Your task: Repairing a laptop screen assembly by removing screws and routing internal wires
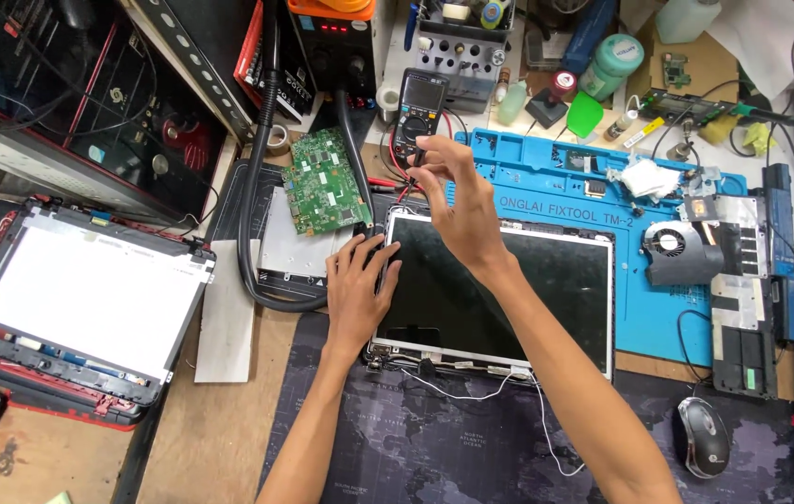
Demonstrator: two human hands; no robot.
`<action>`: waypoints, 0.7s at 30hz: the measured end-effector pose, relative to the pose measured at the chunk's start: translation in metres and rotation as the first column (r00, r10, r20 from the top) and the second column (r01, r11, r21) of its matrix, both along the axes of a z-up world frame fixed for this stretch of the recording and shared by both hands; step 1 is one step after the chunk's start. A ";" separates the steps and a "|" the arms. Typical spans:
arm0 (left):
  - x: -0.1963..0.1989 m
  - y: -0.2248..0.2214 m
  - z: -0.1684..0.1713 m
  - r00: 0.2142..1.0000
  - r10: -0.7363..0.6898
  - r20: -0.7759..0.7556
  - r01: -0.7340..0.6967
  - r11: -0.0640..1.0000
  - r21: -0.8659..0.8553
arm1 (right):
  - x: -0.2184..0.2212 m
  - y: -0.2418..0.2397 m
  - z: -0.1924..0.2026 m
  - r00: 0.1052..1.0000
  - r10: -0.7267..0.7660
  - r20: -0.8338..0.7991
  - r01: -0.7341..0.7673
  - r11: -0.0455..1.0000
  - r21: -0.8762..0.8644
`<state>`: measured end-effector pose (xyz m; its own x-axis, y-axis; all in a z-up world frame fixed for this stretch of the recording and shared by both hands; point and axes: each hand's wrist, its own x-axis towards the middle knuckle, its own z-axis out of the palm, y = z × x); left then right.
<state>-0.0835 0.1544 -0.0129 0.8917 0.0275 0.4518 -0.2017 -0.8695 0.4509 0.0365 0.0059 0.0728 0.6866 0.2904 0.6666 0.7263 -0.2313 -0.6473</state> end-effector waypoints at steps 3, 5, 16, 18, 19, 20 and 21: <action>0.000 0.000 0.003 1.000 -0.003 -0.011 0.003 1.000 -0.020 | 0.001 0.002 -0.001 1.000 -0.001 -0.010 0.001 1.000 -0.028; -0.001 0.000 0.006 1.000 -0.002 -0.018 0.001 1.000 -0.013 | 0.004 0.003 -0.008 1.000 0.002 0.002 -0.002 1.000 -0.014; 0.002 -0.005 0.010 0.998 -0.012 0.054 0.011 1.000 0.011 | 0.013 0.013 -0.012 0.997 -0.073 -0.013 0.075 0.986 0.149; 0.002 -0.006 0.014 0.998 -0.009 0.069 0.007 1.000 0.020 | 0.013 0.013 -0.007 0.997 -0.071 0.036 0.066 0.990 0.121; 0.003 -0.005 0.010 0.997 -0.015 0.071 0.014 1.000 0.021 | 0.009 0.014 0.001 0.996 -0.078 0.037 0.073 0.990 0.122; 0.004 -0.005 0.006 0.998 -0.010 0.061 0.008 1.000 0.025 | 0.004 0.016 0.010 0.997 -0.073 0.007 0.071 0.992 0.108; 0.004 -0.004 0.002 0.999 -0.004 0.050 0.002 1.000 0.029 | -0.001 0.017 0.018 0.997 -0.068 -0.023 0.070 0.993 0.093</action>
<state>-0.0797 0.1506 -0.0106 0.8678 0.0112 0.4969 -0.2261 -0.8814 0.4148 0.0354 0.0232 0.0909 0.7159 0.1789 0.6749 0.6978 -0.2177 -0.6824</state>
